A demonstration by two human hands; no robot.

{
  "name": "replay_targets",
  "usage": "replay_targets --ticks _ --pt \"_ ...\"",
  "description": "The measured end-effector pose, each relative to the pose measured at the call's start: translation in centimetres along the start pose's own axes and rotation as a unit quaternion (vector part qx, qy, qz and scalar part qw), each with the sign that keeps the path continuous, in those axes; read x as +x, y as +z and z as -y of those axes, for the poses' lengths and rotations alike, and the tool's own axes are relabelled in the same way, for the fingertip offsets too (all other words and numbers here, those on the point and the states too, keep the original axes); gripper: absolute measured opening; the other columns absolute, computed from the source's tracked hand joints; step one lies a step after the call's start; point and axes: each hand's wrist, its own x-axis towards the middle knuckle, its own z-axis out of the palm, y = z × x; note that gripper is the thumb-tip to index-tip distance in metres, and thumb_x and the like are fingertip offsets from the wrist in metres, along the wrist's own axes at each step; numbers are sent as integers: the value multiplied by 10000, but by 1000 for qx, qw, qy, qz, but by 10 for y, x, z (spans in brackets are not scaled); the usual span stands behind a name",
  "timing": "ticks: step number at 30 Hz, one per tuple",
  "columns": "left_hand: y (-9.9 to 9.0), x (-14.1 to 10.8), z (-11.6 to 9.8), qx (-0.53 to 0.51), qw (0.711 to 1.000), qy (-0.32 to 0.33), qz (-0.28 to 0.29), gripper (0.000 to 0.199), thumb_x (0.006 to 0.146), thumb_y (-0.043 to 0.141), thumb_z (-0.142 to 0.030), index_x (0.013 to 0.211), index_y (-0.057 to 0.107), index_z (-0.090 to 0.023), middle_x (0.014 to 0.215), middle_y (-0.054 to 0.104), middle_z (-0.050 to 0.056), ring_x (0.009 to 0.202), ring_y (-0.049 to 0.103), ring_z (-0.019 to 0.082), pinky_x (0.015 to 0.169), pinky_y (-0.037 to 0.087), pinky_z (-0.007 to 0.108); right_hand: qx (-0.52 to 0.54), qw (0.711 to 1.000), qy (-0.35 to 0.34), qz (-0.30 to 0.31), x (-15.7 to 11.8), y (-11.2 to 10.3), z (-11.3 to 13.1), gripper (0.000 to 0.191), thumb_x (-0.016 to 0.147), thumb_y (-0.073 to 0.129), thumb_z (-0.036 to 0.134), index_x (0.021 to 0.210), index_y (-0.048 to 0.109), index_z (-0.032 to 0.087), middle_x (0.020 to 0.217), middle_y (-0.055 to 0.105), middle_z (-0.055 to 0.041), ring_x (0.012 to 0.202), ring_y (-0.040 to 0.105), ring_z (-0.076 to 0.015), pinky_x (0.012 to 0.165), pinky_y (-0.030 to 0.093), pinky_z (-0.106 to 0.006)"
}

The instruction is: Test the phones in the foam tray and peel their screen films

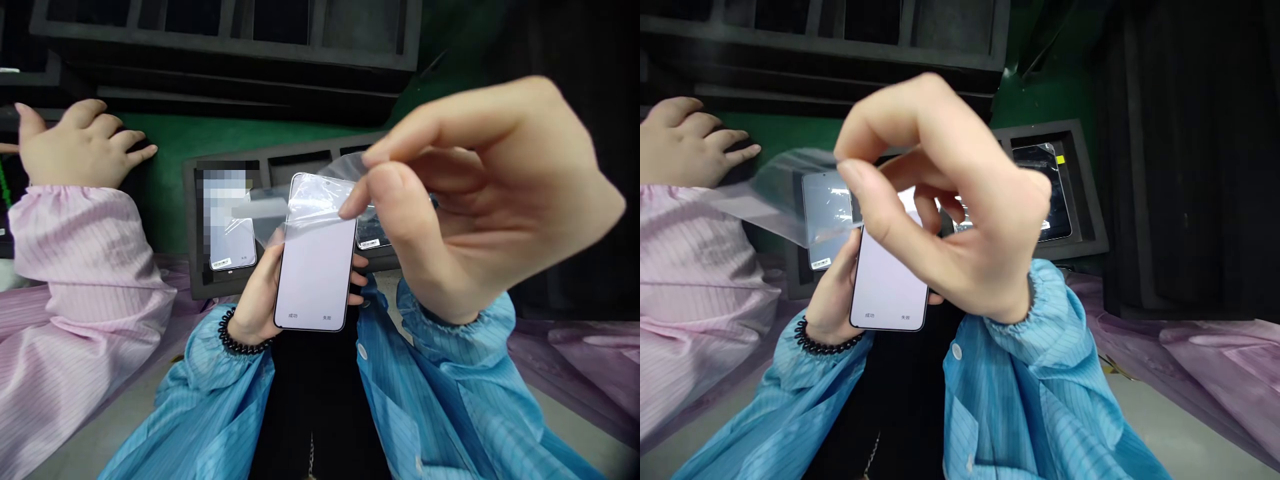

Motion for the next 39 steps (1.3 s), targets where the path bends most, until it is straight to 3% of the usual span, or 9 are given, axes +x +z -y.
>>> replay_targets --ticks 4,10,12,16,20,23,28,34,39 --pt "-6 0 -1 0 999 12 -30 692 980 259 -661 1291 646 -179 1242 710 113 1144 679 335 977 582 494 37 992 18 117 -14 0 -2 60 888 618 222 911 673 229 774 753 -2 611 705 -140 523 602 -276" --pt "-4 1 -9 8 998 17 -54 759 991 140 -645 1285 638 -154 1224 712 135 1148 678 339 955 584 506 20 986 40 -160 -59 28 15 160 893 650 368 932 710 225 762 749 -35 501 602 -148 400 465 -320" --pt "-3 2 -12 16 998 35 -51 759 991 147 -645 1267 650 -148 1205 718 140 1098 697 320 921 597 474 18 982 39 -183 -65 22 14 196 942 609 389 966 717 226 795 756 -44 555 650 -157 445 513 -305" --pt "-4 4 -15 10 997 47 -56 770 992 160 -650 1254 659 -126 1198 724 144 1041 714 275 899 602 400 -5 993 -104 47 -60 6 -4 177 917 640 258 1066 689 177 930 792 -53 661 715 -137 567 584 -253" --pt "-6 4 -13 11 996 53 -68 736 1002 178 -638 1189 698 -151 1177 741 89 1072 710 245 947 582 348 -91 985 -143 25 -55 20 -22 150 899 670 294 973 714 172 943 795 -39 806 713 -190 678 596 -333" --pt "-7 4 -11 7 989 76 -125 566 1010 315 -590 1235 676 -216 1156 750 24 1165 679 231 1055 532 348 -173 973 -145 42 -53 33 -29 268 945 615 374 1089 706 167 1161 752 -104 1044 680 -277 874 569 -468" --pt "-2 3 -8 12 984 89 -156 559 996 394 -578 1431 525 -253 1308 682 23 1340 563 266 1171 447 402 -213 956 -147 138 -50 37 -29 396 978 560 506 1300 626 286 1527 506 -102 1465 393 -366 1153 327 -687" --pt "0 3 -9 19 982 99 -161 521 1024 338 -514 1452 494 -262 1339 657 15 1344 557 260 1153 466 400 -203 955 -173 132 -53 42 -31 358 1008 545 304 1285 627 92 1398 628 -158 1347 556 -265 1180 422 -478" --pt "1 3 -10 8 984 87 -153 554 1026 305 -526 1440 500 -213 1298 678 39 1331 567 255 1149 462 392 -185 957 -196 104 -57 44 -28 317 1027 502 343 1217 669 154 1313 692 -85 1262 614 -211 1180 433 -445"
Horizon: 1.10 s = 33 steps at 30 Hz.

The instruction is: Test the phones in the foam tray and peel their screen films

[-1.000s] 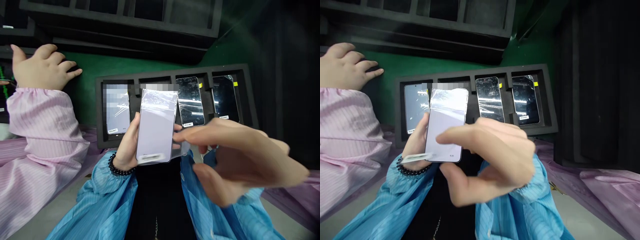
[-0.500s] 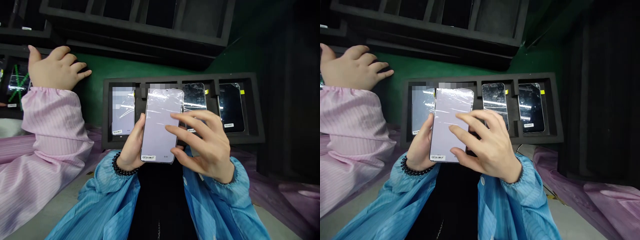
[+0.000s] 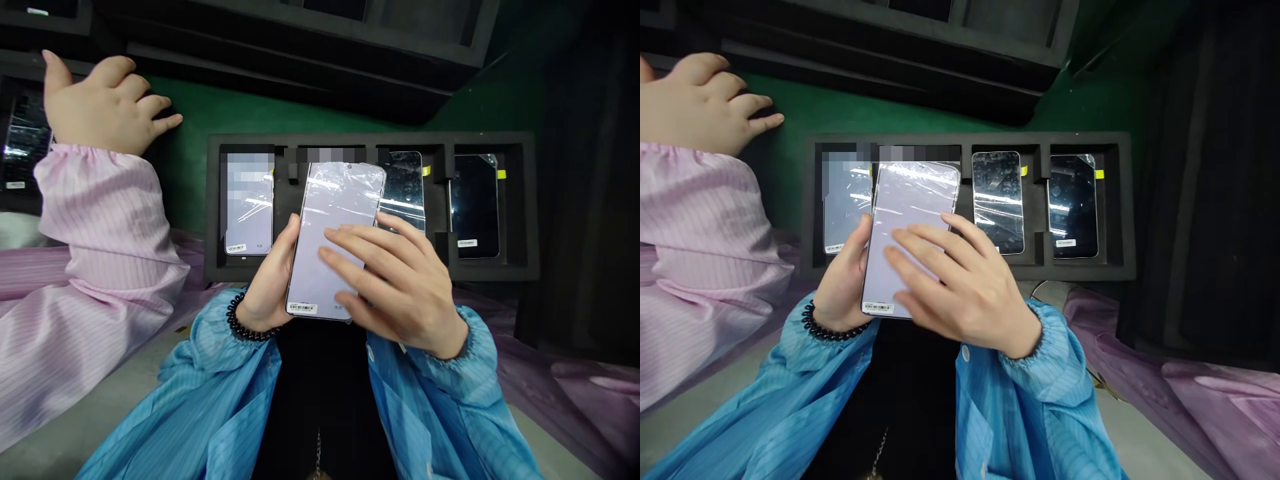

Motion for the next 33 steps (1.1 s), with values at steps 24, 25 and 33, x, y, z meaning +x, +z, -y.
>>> replay_targets --ticks 24,25,33 --pt "1 -7 -7 36 990 -126 45 910 907 251 -789 1372 539 -61 1191 701 202 1156 660 330 1065 474 475 21 993 -115 -7 3 14 16 271 1041 463 364 1051 706 246 1206 735 48 1252 596 -117 1308 209 -423" --pt "1 -6 -7 32 991 -121 46 895 919 242 -772 1381 530 -62 1186 704 200 1161 659 328 1072 468 474 21 993 -112 -10 3 14 16 279 1046 454 362 1036 711 252 1209 734 48 1247 598 -116 1308 215 -417" --pt "2 -5 -3 12 997 -76 32 815 943 294 -728 1406 518 -95 1233 695 171 1227 630 318 1100 468 458 -2 993 -119 -5 3 12 15 283 1039 451 365 963 721 332 1210 725 83 1205 618 -113 1272 323 -416"
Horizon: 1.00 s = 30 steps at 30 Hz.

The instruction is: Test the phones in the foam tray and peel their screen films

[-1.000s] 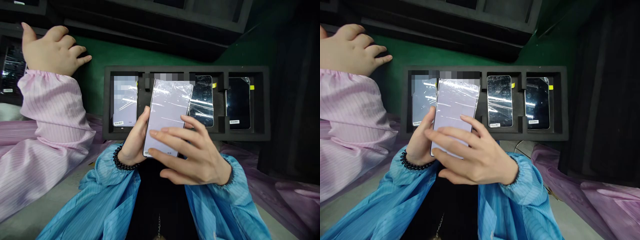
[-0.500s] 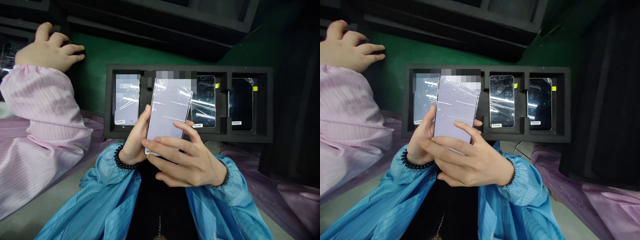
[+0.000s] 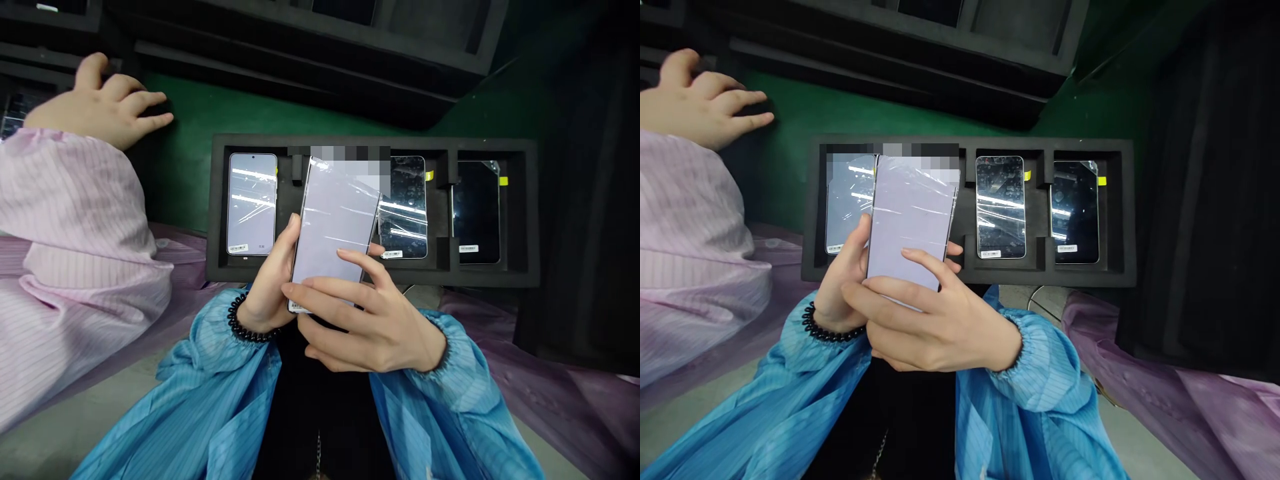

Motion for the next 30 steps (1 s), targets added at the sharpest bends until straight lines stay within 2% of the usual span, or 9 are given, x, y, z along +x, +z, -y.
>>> replay_targets --ticks 5,13,15,18,22,24,25,27,30 --pt "-1 1 1 -8 999 51 -13 693 980 304 -656 1406 538 -162 1239 705 111 1256 616 292 1118 467 440 9 998 7 -60 -10 -3 0 322 1013 465 420 928 740 275 1194 735 7 1106 632 -176 1136 476 -457" --pt "-10 9 -8 35 991 64 -111 604 997 357 -596 1389 559 -184 1256 701 92 1265 612 266 1114 473 406 26 993 87 -69 -22 4 -8 369 1042 381 380 1036 717 228 1239 705 -65 1095 625 -188 1133 431 -456" --pt "-11 15 -11 46 986 99 -128 549 1013 363 -542 1406 538 -202 1292 684 81 1280 600 257 1122 465 400 27 991 111 -74 -26 4 -13 362 1042 389 366 1064 715 211 1257 683 -90 1123 615 -200 1130 428 -462" --pt "-10 27 -12 81 977 176 -83 510 1024 350 -500 1443 489 -246 1369 642 55 1334 559 258 1147 444 407 29 985 150 -75 -32 3 -20 356 1041 383 331 1130 699 195 1309 636 -121 1164 599 -225 1111 439 -489" --pt "-15 35 -14 190 961 198 -41 529 1021 360 -492 1518 380 -310 1558 473 24 1471 410 262 1222 352 454 33 982 175 -63 -34 2 -30 353 1044 368 313 1182 672 198 1326 615 -130 1209 590 -240 1107 442 -506" --pt "-24 31 -18 287 920 257 -73 540 1021 368 -464 1549 296 -374 1645 325 -22 1535 293 232 1261 282 453 33 983 172 -57 -31 2 -34 342 1039 385 298 1199 663 182 1324 616 -145 1214 586 -247 1099 444 -510" --pt "-31 28 -22 352 883 295 -95 554 1019 376 -454 1558 260 -396 1670 257 -41 1558 232 218 1278 241 445 32 983 170 -55 -29 2 -37 334 1034 397 289 1202 662 174 1324 616 -151 1207 586 -251 1091 447 -511" --pt "-47 23 -30 510 769 351 -157 623 1006 414 -461 1583 198 -366 1701 144 -19 1586 101 229 1304 124 462 29 985 165 -52 -25 1 -41 315 1020 424 268 1199 663 170 1325 622 -154 1184 592 -256 1070 461 -511" --pt "-74 25 -38 708 567 337 -252 805 947 520 -512 1595 182 -175 1696 59 168 1582 -26 351 1255 -29 632 36 985 162 -54 -18 2 -47 297 993 450 224 1199 661 187 1322 631 -143 1171 603 -258 1037 486 -510"
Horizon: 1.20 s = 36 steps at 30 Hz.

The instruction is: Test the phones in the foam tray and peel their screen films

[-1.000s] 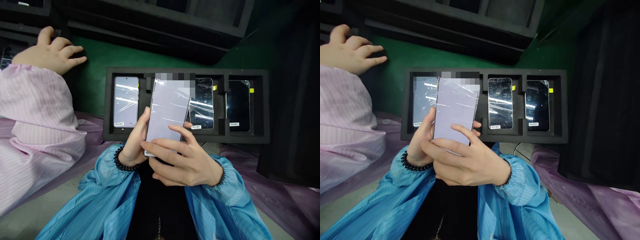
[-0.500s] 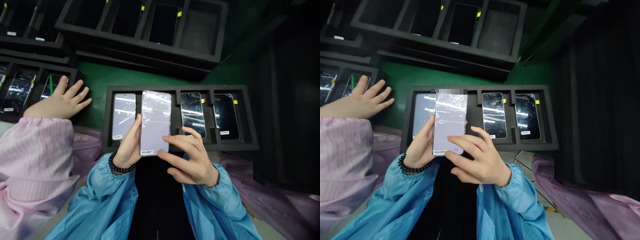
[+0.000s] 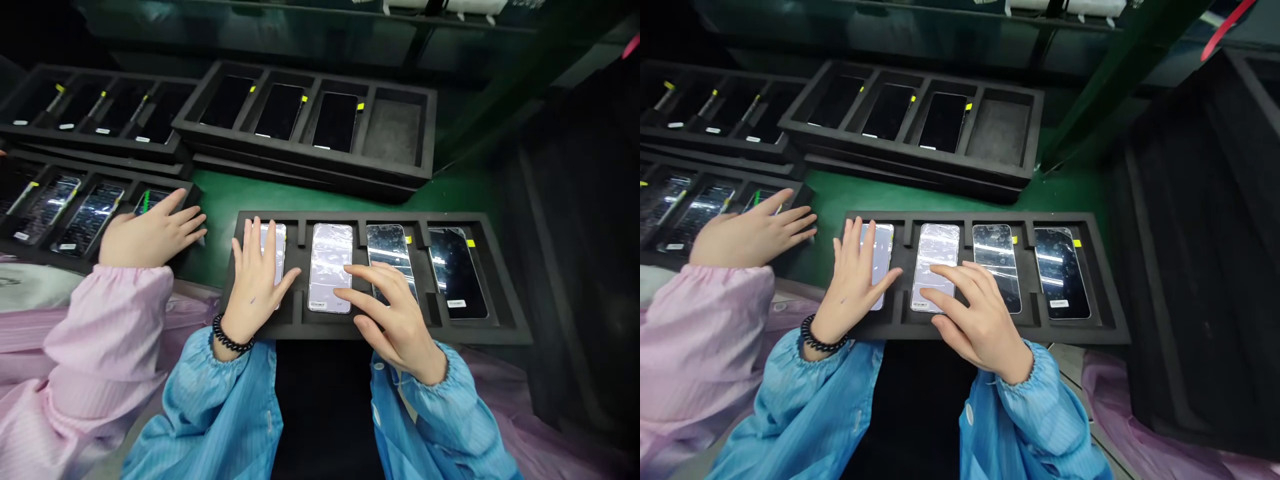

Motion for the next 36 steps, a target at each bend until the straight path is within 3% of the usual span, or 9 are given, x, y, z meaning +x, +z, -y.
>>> replay_targets --ticks 5,8,11,14,18,22,28,32,36 --pt "6 10 8 90 995 -29 4 792 865 569 -311 1564 245 -128 1679 45 240 1574 72 391 1217 145 692 15 1000 11 5 3 6 -9 290 974 488 169 1219 643 177 1355 591 -159 1238 566 -272 1036 485 -505" --pt "-10 10 -1 -31 988 -124 -84 810 716 670 -263 1483 426 -172 1634 283 183 1520 275 374 1235 261 559 11 999 30 6 -1 8 -14 309 971 500 159 1246 634 198 1376 573 -145 1237 558 -278 1039 482 -511" --pt "-34 2 5 -138 958 -221 -121 416 718 700 -331 1119 703 -220 1145 704 97 1121 642 328 1013 494 443 8 999 42 -7 -5 10 -19 300 966 511 169 1226 650 225 1346 596 -123 1189 593 -278 989 514 -481" --pt "-53 -9 26 -213 933 -258 -131 240 749 709 -413 879 725 -212 775 699 45 814 665 256 754 509 335 7 998 55 -26 -5 13 -21 272 964 525 191 1183 673 253 1295 629 -100 1138 629 -279 918 547 -454" --pt "-58 -14 34 -394 872 -260 -130 460 744 755 -457 1097 674 -173 900 707 52 819 630 196 743 487 282 3 997 65 -49 -1 14 -19 254 959 542 188 1164 674 258 1278 638 -97 1137 638 -291 902 547 -458" --pt "-42 -8 0 -558 787 -259 -41 509 791 709 -367 1241 629 -144 871 616 28 681 523 102 715 494 260 18 994 82 -77 2 12 -13 230 960 539 161 1128 674 242 1264 646 -90 1089 651 -265 898 533 -434" --pt "-19 -6 -43 -753 598 -238 134 773 836 441 -791 1183 705 -153 922 582 82 674 439 116 647 487 280 62 980 159 -104 4 12 -4 192 978 535 190 1084 685 245 1217 671 -65 1122 648 -230 932 519 -371" --pt "-12 -15 -55 -718 604 -260 226 770 889 210 -810 1163 724 -307 1072 687 71 923 619 214 890 545 426 107 961 235 -99 8 14 1 184 1005 490 264 1042 666 228 1039 701 -41 931 678 -177 759 532 -289" --pt "-8 -25 -58 -682 622 -251 292 755 909 197 -792 1153 738 -324 1164 727 41 1041 689 276 1008 509 520 89 953 279 -83 14 15 7 156 978 521 316 913 622 215 805 639 1 727 604 -146 625 451 -268"
